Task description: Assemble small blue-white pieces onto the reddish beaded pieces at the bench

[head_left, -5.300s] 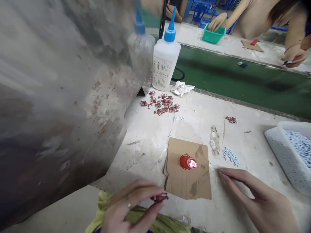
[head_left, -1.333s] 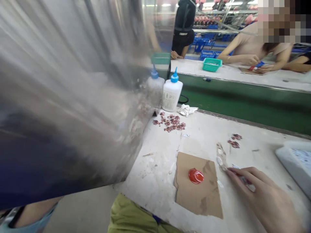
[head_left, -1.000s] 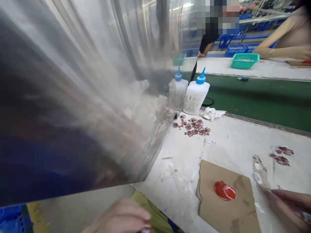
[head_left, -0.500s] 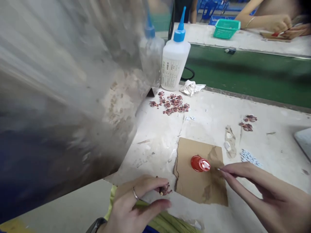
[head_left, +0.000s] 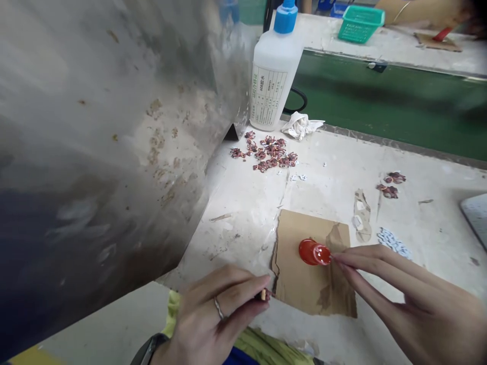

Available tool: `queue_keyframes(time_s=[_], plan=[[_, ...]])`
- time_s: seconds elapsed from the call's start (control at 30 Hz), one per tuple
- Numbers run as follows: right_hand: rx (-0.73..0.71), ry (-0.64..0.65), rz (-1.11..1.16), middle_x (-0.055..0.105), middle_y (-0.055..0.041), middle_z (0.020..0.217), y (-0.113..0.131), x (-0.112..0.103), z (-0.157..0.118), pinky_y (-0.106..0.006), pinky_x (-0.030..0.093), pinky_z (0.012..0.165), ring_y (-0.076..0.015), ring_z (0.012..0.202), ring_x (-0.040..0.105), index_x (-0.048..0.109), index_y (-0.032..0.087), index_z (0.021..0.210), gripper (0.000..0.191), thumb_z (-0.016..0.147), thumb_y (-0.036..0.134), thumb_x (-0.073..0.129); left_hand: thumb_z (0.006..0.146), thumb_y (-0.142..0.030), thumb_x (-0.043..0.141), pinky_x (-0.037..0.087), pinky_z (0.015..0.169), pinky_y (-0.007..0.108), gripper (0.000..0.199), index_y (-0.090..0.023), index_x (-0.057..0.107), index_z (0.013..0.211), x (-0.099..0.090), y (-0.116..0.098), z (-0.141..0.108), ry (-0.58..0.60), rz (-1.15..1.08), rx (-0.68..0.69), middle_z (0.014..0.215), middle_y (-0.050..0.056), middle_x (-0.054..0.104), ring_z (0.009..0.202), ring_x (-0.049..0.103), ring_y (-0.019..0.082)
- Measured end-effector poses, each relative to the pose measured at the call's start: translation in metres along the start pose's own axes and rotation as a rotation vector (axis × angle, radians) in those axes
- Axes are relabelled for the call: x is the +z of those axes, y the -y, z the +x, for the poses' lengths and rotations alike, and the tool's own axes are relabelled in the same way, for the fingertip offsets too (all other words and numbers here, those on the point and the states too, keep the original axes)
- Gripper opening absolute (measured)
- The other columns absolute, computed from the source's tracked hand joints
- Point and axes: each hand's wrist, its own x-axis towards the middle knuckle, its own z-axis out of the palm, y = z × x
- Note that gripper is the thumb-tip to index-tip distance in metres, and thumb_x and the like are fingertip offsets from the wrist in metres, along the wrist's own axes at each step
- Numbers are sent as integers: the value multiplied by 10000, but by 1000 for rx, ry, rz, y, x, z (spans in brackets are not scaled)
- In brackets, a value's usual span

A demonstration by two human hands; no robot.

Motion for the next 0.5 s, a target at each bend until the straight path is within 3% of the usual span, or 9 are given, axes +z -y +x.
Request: queue_keyframes(time_s=[0.17, 0.37, 0.5], plan=[[27, -38, 34, 743, 73, 1153, 6, 1, 2, -153, 540, 976, -77, 990, 723, 723, 339, 1146, 143, 1048, 295, 630, 936, -9, 708, 633, 873, 92, 303, -104, 728, 1223, 5, -1, 0, -22, 0, -14, 1052, 62, 772, 957, 762, 77], [20, -46, 28, 752, 71, 1136, 6, 0, 1, -163, 565, 896, -86, 975, 730, 732, 337, 1121, 132, 1045, 297, 632, 845, -45, 840, 667, 825, 104, 256, -114, 758, 1078, 13, -5, 5, -93, -93, -10, 936, 31, 817, 828, 797, 83], [92, -52, 68, 767, 27, 1170, 8, -3, -5, -270, 623, 906, -167, 999, 763, 742, 332, 1149, 155, 1015, 310, 667, 817, 8, 842, 668, 801, 91, 243, -88, 764, 1026, 20, -10, 10, -148, -162, -43, 910, 53, 826, 811, 806, 96]])
